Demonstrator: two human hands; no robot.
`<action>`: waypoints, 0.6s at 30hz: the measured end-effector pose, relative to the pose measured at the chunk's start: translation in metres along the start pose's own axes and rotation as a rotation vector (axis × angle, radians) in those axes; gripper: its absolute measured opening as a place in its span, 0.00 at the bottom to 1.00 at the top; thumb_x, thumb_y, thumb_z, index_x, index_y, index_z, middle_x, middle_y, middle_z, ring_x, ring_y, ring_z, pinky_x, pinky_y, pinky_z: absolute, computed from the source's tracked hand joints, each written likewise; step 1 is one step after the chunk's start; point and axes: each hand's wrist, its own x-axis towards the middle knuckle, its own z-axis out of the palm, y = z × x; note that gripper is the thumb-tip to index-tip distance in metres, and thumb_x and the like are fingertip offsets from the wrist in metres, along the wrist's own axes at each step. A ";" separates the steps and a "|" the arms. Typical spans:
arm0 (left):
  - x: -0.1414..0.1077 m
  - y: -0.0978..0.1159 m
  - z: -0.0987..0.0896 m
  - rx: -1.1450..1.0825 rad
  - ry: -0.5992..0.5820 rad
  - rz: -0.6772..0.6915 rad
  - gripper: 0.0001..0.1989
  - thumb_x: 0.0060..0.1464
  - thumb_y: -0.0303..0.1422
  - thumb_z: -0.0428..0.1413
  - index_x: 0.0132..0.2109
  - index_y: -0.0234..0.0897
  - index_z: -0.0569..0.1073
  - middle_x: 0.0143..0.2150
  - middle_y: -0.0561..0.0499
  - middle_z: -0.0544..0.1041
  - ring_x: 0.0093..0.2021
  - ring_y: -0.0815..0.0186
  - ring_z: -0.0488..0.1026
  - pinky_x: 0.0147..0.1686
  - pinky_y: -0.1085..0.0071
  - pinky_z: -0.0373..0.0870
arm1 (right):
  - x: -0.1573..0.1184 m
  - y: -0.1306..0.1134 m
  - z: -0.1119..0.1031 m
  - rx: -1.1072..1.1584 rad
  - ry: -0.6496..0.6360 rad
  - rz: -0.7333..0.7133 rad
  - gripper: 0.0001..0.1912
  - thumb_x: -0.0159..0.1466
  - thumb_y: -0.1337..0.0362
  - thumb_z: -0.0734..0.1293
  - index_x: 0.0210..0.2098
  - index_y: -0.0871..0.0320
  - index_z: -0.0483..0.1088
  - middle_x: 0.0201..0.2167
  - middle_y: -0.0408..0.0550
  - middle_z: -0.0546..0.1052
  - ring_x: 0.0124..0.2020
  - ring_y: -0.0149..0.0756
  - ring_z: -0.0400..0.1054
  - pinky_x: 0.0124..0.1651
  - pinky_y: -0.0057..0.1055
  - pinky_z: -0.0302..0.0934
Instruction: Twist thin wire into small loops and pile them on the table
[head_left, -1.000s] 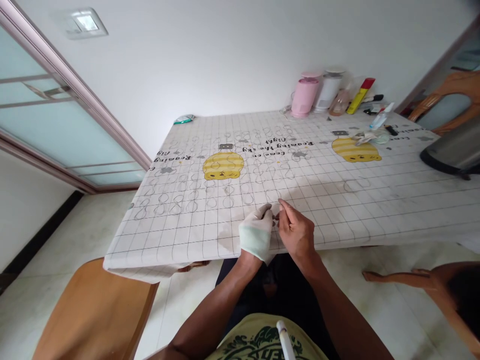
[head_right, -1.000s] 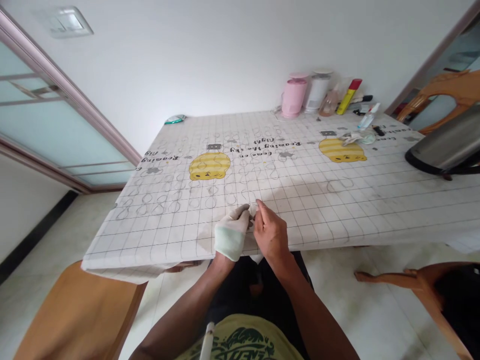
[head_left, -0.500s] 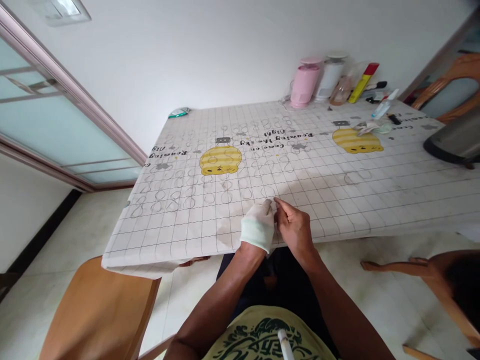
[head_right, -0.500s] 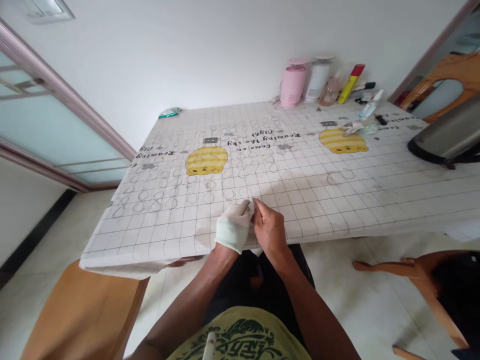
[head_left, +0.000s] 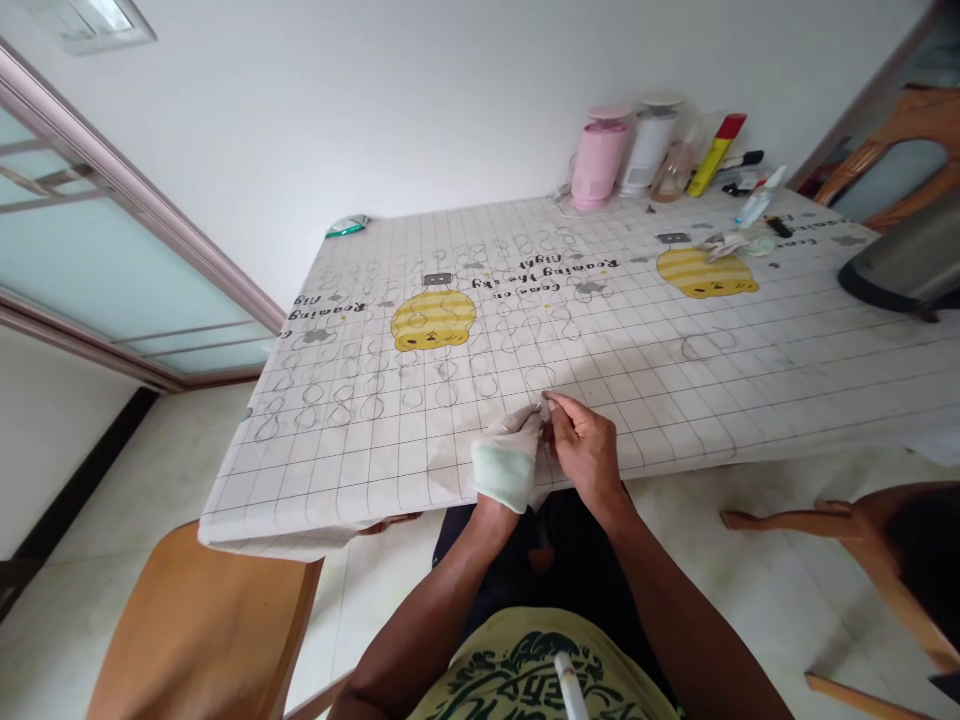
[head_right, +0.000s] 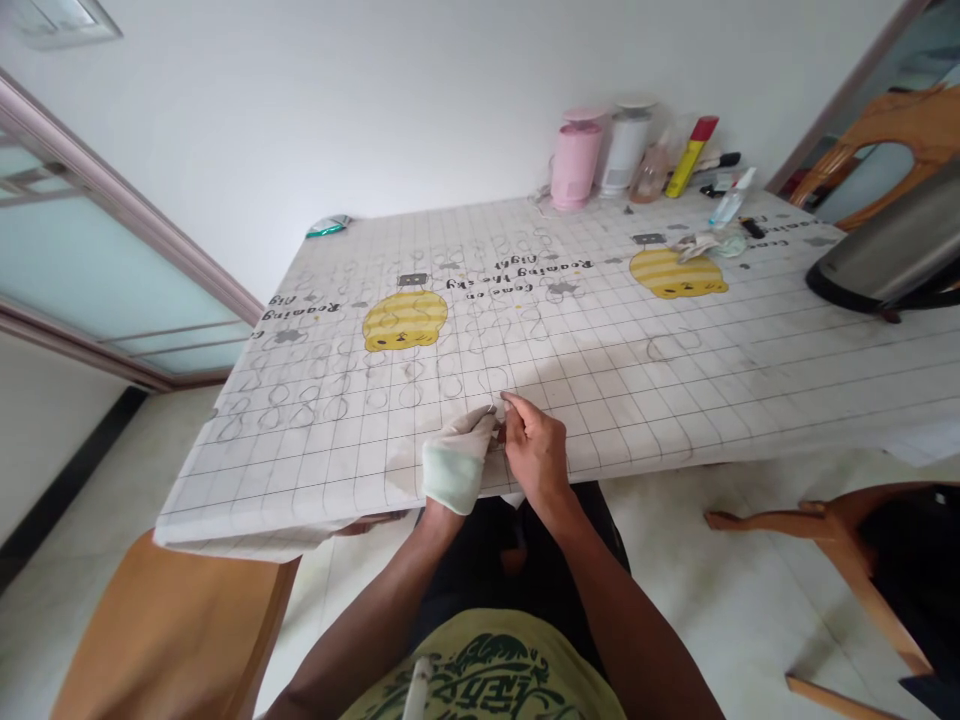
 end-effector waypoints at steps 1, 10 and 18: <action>0.003 -0.003 0.000 0.013 -0.008 0.028 0.09 0.61 0.30 0.61 0.47 0.39 0.84 0.45 0.48 0.85 0.43 0.65 0.82 0.47 0.70 0.77 | 0.000 0.001 0.000 -0.011 -0.013 -0.014 0.19 0.72 0.56 0.62 0.50 0.57 0.82 0.22 0.44 0.78 0.22 0.37 0.72 0.30 0.33 0.68; 0.014 -0.007 -0.008 0.161 -0.198 0.154 0.12 0.63 0.36 0.55 0.36 0.40 0.81 0.29 0.53 0.79 0.31 0.68 0.75 0.32 0.74 0.70 | 0.000 -0.005 -0.010 -0.052 -0.236 0.014 0.19 0.74 0.57 0.61 0.32 0.54 0.78 0.16 0.40 0.72 0.17 0.32 0.65 0.25 0.30 0.60; 0.006 0.012 -0.019 0.232 -0.176 0.118 0.14 0.63 0.40 0.55 0.35 0.40 0.80 0.24 0.56 0.72 0.26 0.71 0.68 0.26 0.76 0.64 | 0.008 -0.007 -0.039 -0.016 -0.465 0.091 0.19 0.73 0.48 0.64 0.50 0.55 0.77 0.29 0.45 0.81 0.28 0.38 0.76 0.32 0.33 0.68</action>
